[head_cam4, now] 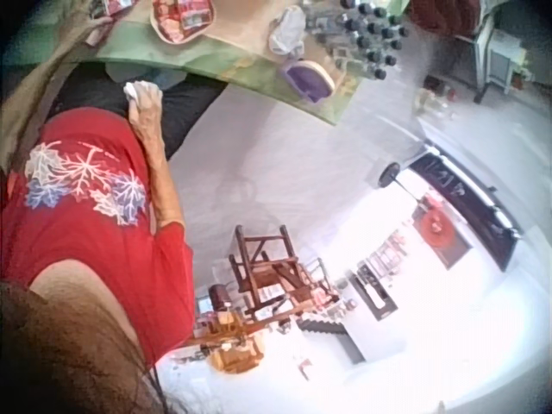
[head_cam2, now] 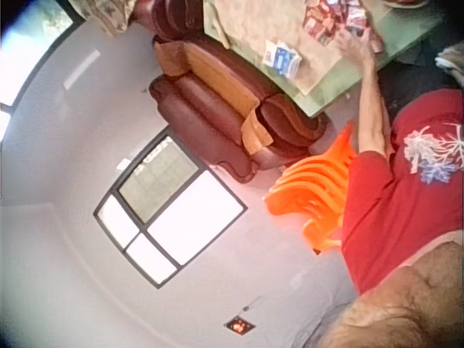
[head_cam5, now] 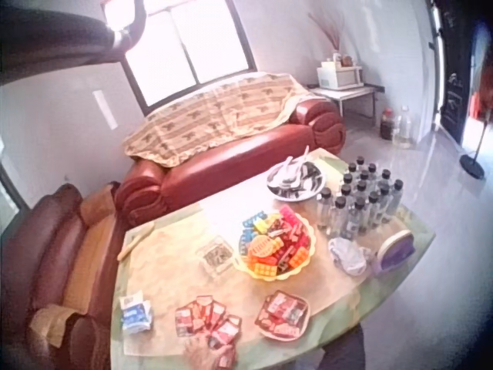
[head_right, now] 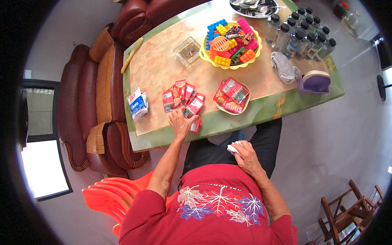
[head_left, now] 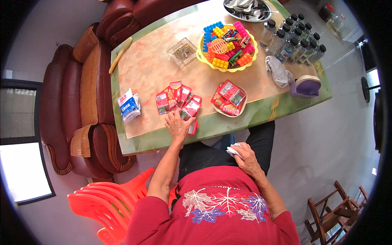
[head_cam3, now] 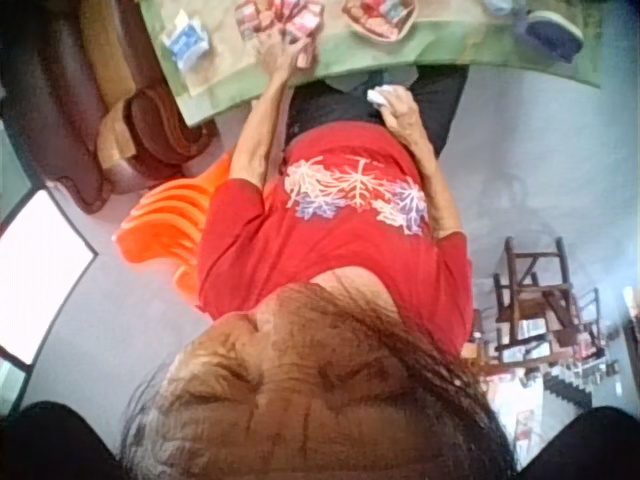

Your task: The person wipes the surface of multiple small red packets with a white cloth. They pick up each packet individually, wipe it thoroughly, and place it into a small white bowl on the table. The person also handles a green packet towards the end of the clip.

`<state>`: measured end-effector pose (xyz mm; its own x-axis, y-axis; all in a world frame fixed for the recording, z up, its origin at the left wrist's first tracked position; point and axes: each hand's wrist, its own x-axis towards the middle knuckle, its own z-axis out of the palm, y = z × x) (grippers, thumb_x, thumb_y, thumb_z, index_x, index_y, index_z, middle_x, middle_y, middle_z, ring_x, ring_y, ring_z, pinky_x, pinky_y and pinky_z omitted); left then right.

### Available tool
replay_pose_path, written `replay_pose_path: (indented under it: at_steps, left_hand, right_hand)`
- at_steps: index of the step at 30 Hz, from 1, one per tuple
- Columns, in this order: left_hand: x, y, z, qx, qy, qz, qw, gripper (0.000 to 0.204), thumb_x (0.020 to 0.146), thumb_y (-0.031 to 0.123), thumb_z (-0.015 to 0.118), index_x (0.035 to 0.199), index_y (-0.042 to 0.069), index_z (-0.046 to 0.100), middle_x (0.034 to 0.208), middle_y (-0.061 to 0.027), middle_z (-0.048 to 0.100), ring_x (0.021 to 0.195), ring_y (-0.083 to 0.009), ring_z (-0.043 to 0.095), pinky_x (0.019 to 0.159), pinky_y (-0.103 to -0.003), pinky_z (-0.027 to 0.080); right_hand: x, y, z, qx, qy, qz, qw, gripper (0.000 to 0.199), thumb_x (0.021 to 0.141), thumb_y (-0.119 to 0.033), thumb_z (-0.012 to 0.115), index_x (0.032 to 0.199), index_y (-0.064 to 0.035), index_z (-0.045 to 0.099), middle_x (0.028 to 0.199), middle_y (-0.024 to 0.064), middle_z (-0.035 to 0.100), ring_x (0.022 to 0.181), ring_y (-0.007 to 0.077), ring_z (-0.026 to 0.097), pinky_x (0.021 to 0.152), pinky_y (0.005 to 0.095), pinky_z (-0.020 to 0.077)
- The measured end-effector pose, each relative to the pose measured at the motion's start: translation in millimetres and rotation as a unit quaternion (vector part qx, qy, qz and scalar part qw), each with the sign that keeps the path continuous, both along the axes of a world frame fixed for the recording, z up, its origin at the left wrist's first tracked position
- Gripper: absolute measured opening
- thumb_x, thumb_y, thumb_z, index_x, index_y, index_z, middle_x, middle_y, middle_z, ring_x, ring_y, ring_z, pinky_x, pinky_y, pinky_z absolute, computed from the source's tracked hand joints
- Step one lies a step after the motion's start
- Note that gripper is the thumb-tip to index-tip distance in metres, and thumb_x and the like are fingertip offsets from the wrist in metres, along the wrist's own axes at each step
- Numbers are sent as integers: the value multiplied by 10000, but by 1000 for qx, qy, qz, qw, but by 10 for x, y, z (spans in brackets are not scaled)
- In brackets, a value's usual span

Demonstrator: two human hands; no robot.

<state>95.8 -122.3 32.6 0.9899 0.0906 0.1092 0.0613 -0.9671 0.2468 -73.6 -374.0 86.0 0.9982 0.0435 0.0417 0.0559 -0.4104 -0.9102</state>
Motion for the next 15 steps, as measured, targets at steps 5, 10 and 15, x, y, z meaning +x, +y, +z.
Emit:
replay_pose_path:
  at_steps: [5, 10, 15]
  left_hand:
    - [83, -126, -57, 72, -24, -45, 996, 652, 559, 492, 788, 1062, 140, 568, 1033, -82, 490, 981, -296, 471, 786, -454, 375]
    - [101, -85, -76, 168, -49, -139, 975, 347, 784, 333, 661, 1075, 150, 609, 966, -40, 586, 910, -229, 539, 781, -403, 395]
    - [203, -9, 34, 65, -165, -148, 973, 232, 860, 215, 598, 1059, 102, 637, 1018, -38, 609, 923, -219, 573, 794, -387, 443]
  right_hand:
    - [-76, -7, -42, -5, -7, -8, 1000, 283, 765, 0, 590, 1046, -28, 600, 1024, 175, 564, 940, 346, 542, 827, 403, 446]
    - [-81, -7, -22, -6, -7, -1, 1000, 288, 757, 1, 591, 1043, -30, 602, 1030, 172, 565, 940, 346, 543, 828, 402, 447]
    - [-89, -9, -53, -14, -16, -5, 1000, 305, 752, 1, 589, 1054, -34, 595, 1031, 172, 568, 949, 343, 544, 834, 404, 446]
